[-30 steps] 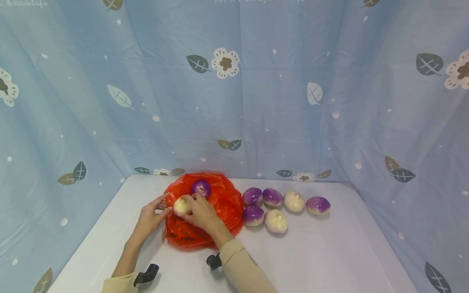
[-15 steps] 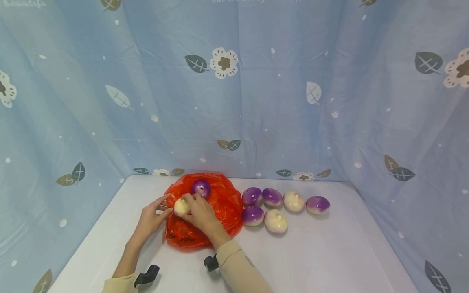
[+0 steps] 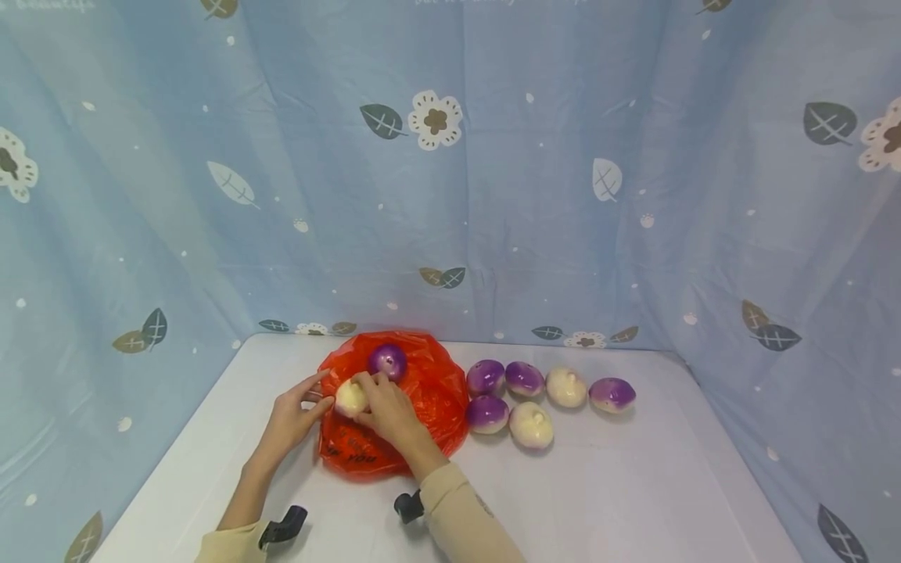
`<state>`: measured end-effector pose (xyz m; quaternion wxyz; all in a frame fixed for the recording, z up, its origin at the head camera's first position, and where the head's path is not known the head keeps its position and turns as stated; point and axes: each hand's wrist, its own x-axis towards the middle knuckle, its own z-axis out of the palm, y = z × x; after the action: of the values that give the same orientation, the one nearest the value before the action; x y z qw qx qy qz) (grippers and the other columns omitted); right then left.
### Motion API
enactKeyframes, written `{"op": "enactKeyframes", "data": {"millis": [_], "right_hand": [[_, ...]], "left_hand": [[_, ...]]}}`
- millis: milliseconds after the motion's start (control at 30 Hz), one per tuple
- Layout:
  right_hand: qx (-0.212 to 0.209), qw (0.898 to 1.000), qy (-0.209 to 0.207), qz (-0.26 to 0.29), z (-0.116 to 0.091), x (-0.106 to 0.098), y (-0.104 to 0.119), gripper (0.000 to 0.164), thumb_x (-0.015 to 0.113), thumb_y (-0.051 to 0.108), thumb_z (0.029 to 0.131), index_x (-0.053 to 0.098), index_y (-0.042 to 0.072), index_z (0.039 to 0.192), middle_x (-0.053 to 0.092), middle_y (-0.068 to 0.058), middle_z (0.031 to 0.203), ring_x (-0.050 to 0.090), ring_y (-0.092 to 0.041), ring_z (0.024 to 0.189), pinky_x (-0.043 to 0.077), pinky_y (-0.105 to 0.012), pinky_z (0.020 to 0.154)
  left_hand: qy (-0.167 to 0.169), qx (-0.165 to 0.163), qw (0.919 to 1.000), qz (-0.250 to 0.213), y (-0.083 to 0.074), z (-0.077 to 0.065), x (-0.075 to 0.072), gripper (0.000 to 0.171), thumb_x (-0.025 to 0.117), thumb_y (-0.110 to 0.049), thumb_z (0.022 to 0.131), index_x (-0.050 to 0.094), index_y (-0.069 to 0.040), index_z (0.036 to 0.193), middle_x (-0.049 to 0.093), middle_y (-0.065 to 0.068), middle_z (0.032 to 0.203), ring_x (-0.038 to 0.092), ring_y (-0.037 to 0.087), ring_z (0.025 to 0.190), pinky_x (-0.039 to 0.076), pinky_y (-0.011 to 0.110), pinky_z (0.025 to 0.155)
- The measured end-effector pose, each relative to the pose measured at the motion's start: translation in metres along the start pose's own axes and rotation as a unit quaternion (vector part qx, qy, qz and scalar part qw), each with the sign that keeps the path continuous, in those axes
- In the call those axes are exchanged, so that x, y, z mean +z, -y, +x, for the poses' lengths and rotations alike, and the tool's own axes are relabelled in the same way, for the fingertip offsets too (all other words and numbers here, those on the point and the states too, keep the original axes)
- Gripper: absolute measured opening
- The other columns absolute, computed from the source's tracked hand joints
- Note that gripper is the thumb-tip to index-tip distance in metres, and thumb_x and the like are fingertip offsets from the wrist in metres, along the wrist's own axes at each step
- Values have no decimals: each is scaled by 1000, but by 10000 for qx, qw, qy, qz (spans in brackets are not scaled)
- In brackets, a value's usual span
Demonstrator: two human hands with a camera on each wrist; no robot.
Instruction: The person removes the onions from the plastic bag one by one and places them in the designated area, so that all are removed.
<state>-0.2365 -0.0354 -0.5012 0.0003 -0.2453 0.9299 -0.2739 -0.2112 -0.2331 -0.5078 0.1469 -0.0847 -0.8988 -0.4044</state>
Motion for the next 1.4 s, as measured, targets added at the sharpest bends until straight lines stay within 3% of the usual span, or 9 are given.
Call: {"op": "enactKeyframes", "data": {"millis": [667, 1400], "right_hand": [[-38, 9996, 46, 285, -26, -13, -11, 62, 78, 30, 82, 48, 30, 136, 58, -3, 124, 62, -23, 113, 55, -45, 94], [-110, 9999, 84, -18, -53, -31, -30, 63, 78, 37, 83, 48, 32, 137, 61, -4, 126, 63, -26, 112, 54, -49, 93]], "left_hand": [[-58, -45, 10000, -22, 0, 0, 2, 52, 74, -4, 85, 58, -5, 134, 70, 13, 95, 69, 26, 85, 57, 20, 68], [-49, 88, 9999, -51, 0, 0, 1, 52, 74, -3, 85, 58, -2, 134, 70, 13, 94, 70, 25, 83, 57, 24, 70]]}}
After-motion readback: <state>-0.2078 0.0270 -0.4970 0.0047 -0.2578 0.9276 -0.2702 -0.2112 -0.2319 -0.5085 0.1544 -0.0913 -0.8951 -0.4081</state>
